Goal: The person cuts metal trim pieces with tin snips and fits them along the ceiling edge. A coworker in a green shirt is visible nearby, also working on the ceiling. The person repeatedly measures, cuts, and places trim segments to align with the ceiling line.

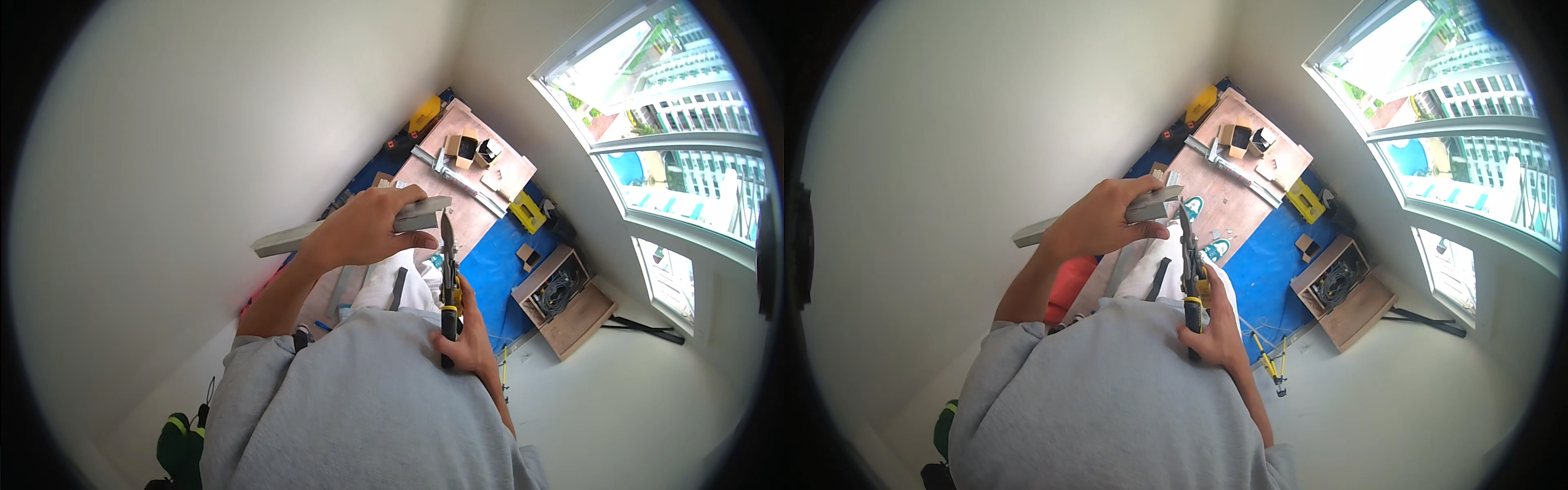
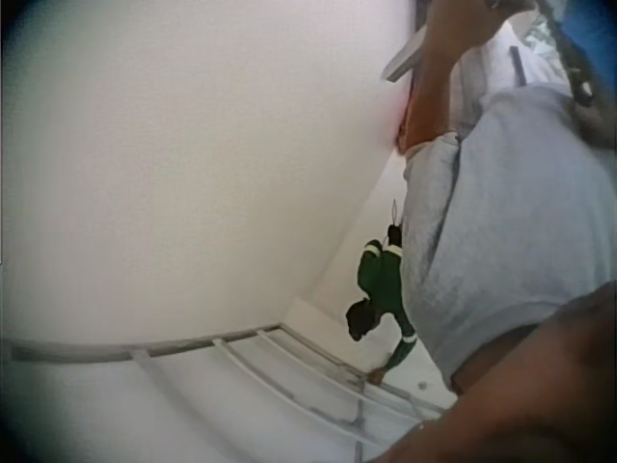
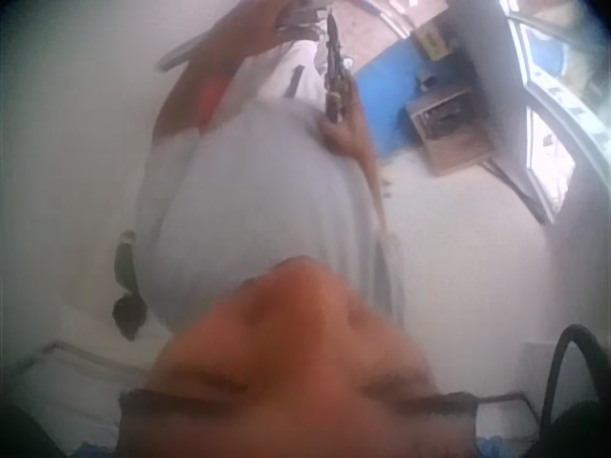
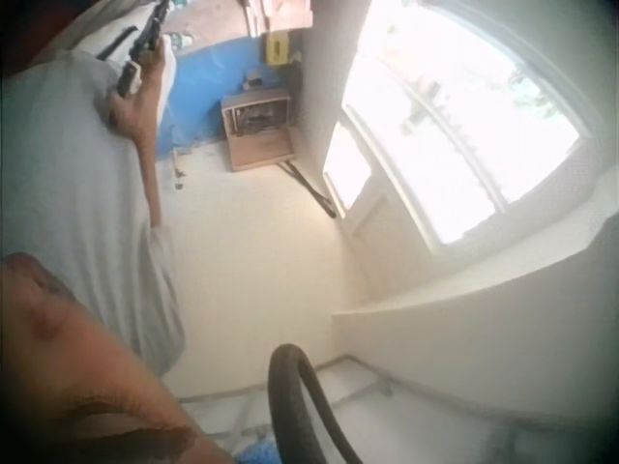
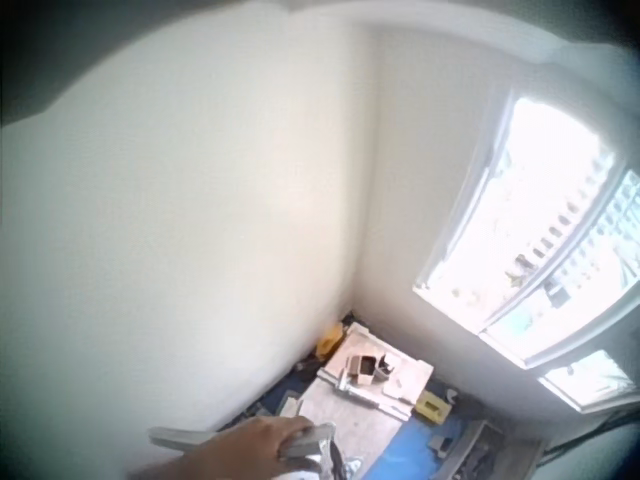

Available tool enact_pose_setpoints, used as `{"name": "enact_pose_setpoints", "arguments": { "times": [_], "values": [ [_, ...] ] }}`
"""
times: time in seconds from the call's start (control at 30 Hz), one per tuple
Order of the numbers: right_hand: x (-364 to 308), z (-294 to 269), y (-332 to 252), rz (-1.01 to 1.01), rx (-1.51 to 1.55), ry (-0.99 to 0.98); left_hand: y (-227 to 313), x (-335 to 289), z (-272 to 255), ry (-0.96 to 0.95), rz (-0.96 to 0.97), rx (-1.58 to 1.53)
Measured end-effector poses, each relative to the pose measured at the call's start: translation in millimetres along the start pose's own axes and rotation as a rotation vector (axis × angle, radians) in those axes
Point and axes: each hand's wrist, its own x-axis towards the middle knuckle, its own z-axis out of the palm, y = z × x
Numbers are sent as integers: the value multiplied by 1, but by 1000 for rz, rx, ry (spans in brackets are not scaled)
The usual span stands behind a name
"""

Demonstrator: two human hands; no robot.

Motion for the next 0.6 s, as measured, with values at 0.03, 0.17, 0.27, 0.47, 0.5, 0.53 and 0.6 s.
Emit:
{"name": "enact_pose_setpoints", "arguments": {
  "times": [0.03, 0.17, 0.27, 0.47, 0.5, 0.53, 0.6],
  "values": [
    [-4, 0, 0, -6, 7, -2, 2, -6, 1, 12, 9, 4],
    [-16, 1, -4, -36, -63, 30, 5, -23, 3, 25, 23, -59],
    [-24, 1, -10, -99, -116, 21, 8, -33, 6, 61, 82, -83],
    [-36, 10, -21, -117, -162, 44, 15, -51, 5, 46, 68, -79],
    [-37, 12, -21, -106, -151, 39, 15, -53, 5, 38, 47, -63],
    [-39, 14, -21, -98, -145, 39, 16, -54, 6, 37, 38, -51],
    [-41, 17, -19, -94, -144, 46, 16, -55, 7, 27, 33, -40]
  ]
}}
